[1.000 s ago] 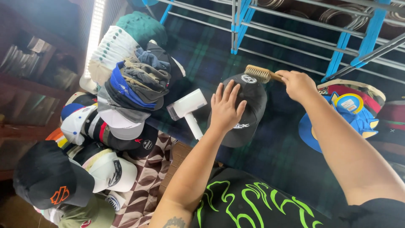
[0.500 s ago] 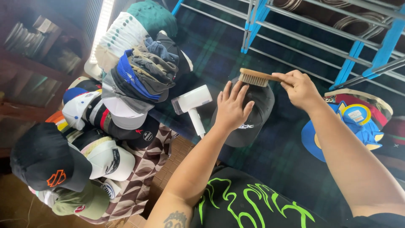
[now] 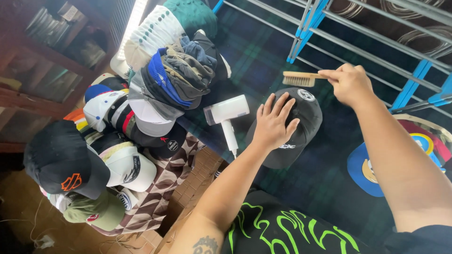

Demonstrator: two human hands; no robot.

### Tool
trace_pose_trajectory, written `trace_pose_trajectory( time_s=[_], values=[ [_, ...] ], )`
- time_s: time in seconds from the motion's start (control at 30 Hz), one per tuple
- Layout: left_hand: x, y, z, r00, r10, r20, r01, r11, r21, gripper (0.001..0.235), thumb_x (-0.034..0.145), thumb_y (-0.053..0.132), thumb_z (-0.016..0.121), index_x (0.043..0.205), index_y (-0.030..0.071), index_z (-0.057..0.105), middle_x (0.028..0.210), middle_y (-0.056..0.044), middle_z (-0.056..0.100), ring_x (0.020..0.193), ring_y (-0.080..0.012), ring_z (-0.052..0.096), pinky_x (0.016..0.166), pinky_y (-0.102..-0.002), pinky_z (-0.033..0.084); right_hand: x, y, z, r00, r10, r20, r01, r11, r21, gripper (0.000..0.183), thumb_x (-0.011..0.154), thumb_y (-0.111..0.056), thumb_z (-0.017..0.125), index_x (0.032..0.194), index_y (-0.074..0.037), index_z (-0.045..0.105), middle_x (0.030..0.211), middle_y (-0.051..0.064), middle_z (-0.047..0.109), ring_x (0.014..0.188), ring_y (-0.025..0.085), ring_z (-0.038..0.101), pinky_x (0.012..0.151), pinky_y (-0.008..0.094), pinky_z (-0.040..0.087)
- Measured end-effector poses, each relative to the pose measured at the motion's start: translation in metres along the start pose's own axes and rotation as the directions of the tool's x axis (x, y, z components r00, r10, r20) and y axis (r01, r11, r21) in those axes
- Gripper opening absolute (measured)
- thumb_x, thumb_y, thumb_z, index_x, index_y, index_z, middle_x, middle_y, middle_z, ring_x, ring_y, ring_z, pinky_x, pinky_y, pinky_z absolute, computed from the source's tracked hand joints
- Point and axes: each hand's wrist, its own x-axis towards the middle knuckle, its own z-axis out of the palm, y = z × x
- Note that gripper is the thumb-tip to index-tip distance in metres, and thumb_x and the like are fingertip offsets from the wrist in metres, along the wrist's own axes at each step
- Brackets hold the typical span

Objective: The person cleans a black baseball cap by brushing its surface with a wooden brush and then drying it with a hair dryer. The cap is held and rotated to access different areas during the process.

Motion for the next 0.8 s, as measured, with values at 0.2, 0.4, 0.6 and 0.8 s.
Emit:
trace_pose_trajectory(
  time_s=[0.2, 0.4, 0.6, 0.8],
  values=[
    [-0.003, 0.001, 0.003, 0.996, 0.026, -0.081, -0.026, 1.000, -0.001, 0.058, 0.104, 0.054, 0.037, 0.150, 0.021, 0.051, 0.162, -0.002, 0.042, 0.155, -0.0354, 0.031, 0.119, -0.061, 0.031, 0.013, -0.002, 0.010, 0.992, -0.080, 0.099, 0.071, 0.993, 0.091, 0.036, 0.107, -0.025, 0.055, 0.137, -0.036, 0.070, 0.121, 0.004, 0.067, 0.110, 0.029, 0.063, 0.090, 0.041, 0.050],
    [-0.006, 0.000, 0.014, 0.997, -0.004, -0.081, 0.005, 1.000, 0.014, 0.059, 0.100, 0.052, 0.044, 0.152, 0.026, 0.044, 0.162, -0.003, 0.039, 0.154, -0.0389, 0.032, 0.118, -0.063, 0.033, 0.046, 0.002, 0.043, 0.975, -0.217, 0.049, 0.214, 0.975, 0.056, 0.033, 0.108, -0.036, 0.054, 0.134, -0.054, 0.065, 0.120, -0.002, 0.068, 0.112, 0.036, 0.062, 0.099, 0.046, 0.054],
    [-0.005, -0.001, 0.015, 0.997, -0.001, -0.072, 0.003, 1.000, 0.020, 0.058, 0.101, 0.053, 0.042, 0.152, 0.025, 0.045, 0.163, -0.004, 0.039, 0.155, -0.0398, 0.033, 0.119, -0.064, 0.033, 0.071, -0.015, 0.025, 0.952, -0.242, 0.186, 0.304, 0.783, -0.542, 0.038, 0.110, -0.039, 0.043, 0.126, -0.071, 0.057, 0.120, -0.014, 0.066, 0.118, 0.022, 0.059, 0.099, 0.041, 0.056],
    [-0.006, -0.003, 0.022, 0.996, -0.010, -0.088, 0.012, 1.000, 0.023, 0.060, 0.099, 0.054, 0.045, 0.153, 0.026, 0.044, 0.164, -0.001, 0.038, 0.156, -0.0378, 0.032, 0.120, -0.063, 0.034, 0.088, -0.046, 0.017, 0.911, -0.321, 0.257, 0.396, 0.856, -0.332, 0.038, 0.110, -0.041, 0.044, 0.129, -0.072, 0.055, 0.118, -0.011, 0.066, 0.118, 0.022, 0.060, 0.101, 0.039, 0.056]
  ],
)
